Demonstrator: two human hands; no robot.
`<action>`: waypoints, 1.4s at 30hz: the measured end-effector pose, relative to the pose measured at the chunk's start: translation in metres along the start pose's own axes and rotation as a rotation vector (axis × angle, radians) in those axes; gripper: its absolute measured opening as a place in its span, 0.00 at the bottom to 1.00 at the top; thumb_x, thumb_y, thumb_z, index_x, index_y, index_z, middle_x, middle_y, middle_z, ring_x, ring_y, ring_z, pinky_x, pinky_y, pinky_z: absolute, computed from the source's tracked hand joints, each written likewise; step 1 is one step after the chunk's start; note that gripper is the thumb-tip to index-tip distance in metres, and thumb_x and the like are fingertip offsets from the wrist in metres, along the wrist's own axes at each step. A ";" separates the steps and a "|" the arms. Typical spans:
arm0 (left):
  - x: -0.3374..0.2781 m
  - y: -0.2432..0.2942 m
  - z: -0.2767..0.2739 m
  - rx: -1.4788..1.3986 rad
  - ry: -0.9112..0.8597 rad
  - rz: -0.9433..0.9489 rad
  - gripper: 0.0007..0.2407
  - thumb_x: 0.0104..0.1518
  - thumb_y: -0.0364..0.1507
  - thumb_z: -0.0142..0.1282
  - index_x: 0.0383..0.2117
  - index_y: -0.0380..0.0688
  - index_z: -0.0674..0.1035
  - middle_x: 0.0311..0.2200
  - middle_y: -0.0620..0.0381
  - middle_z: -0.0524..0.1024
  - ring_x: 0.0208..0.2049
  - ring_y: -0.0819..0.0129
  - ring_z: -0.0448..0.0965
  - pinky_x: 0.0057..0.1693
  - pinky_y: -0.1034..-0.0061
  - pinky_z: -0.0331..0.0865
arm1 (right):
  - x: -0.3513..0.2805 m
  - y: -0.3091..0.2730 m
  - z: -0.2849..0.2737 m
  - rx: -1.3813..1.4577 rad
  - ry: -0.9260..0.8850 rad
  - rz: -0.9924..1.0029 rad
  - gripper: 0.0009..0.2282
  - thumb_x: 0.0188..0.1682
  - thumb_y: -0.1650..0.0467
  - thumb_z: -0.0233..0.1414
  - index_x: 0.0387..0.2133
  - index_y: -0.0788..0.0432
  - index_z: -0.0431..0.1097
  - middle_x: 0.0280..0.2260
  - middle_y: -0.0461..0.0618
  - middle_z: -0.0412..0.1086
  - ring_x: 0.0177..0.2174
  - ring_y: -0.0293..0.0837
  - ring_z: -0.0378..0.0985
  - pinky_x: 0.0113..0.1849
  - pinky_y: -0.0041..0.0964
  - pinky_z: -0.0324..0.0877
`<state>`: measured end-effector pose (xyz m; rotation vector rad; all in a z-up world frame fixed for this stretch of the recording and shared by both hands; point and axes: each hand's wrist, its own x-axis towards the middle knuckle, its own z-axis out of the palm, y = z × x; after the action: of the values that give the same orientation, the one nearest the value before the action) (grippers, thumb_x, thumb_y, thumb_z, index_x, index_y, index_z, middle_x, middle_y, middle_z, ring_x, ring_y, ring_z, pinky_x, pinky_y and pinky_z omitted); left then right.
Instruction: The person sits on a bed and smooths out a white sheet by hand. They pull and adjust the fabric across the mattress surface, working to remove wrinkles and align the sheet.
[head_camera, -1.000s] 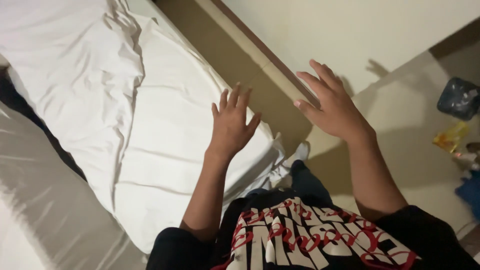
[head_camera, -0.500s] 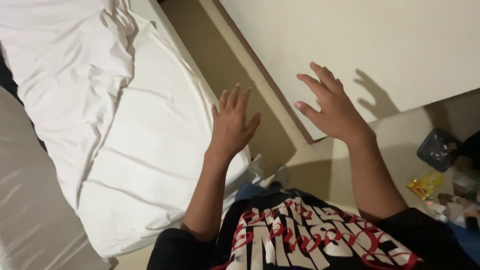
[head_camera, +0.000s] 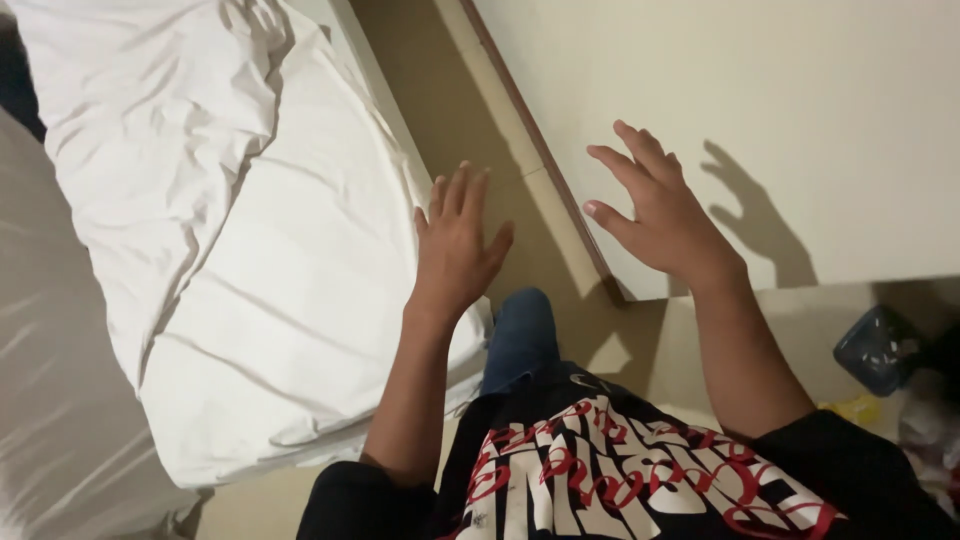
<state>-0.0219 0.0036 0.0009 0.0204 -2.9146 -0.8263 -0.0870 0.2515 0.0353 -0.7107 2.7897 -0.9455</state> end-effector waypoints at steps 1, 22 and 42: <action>0.004 -0.003 0.001 -0.001 0.003 -0.018 0.29 0.57 0.38 0.61 0.65 0.48 0.65 0.69 0.45 0.58 0.70 0.38 0.53 0.65 0.31 0.49 | 0.007 0.002 0.000 0.001 -0.015 -0.009 0.25 0.52 0.62 0.55 0.63 0.52 0.62 0.71 0.57 0.47 0.69 0.61 0.44 0.64 0.62 0.43; 0.207 -0.081 -0.039 0.002 0.130 -0.097 0.30 0.57 0.36 0.62 0.65 0.47 0.64 0.69 0.43 0.56 0.69 0.35 0.52 0.65 0.30 0.49 | 0.268 0.010 -0.010 0.027 -0.070 -0.154 0.25 0.52 0.62 0.55 0.63 0.53 0.61 0.71 0.57 0.47 0.70 0.59 0.43 0.65 0.62 0.41; 0.333 -0.118 -0.062 0.067 0.284 -0.316 0.30 0.56 0.36 0.63 0.66 0.47 0.64 0.69 0.42 0.58 0.68 0.32 0.55 0.63 0.29 0.52 | 0.480 0.021 -0.007 0.046 -0.179 -0.471 0.26 0.53 0.64 0.56 0.65 0.56 0.61 0.71 0.60 0.49 0.69 0.59 0.50 0.67 0.58 0.47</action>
<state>-0.3478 -0.1440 0.0256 0.5679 -2.7006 -0.6956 -0.5211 0.0467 0.0488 -1.4074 2.4801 -0.9483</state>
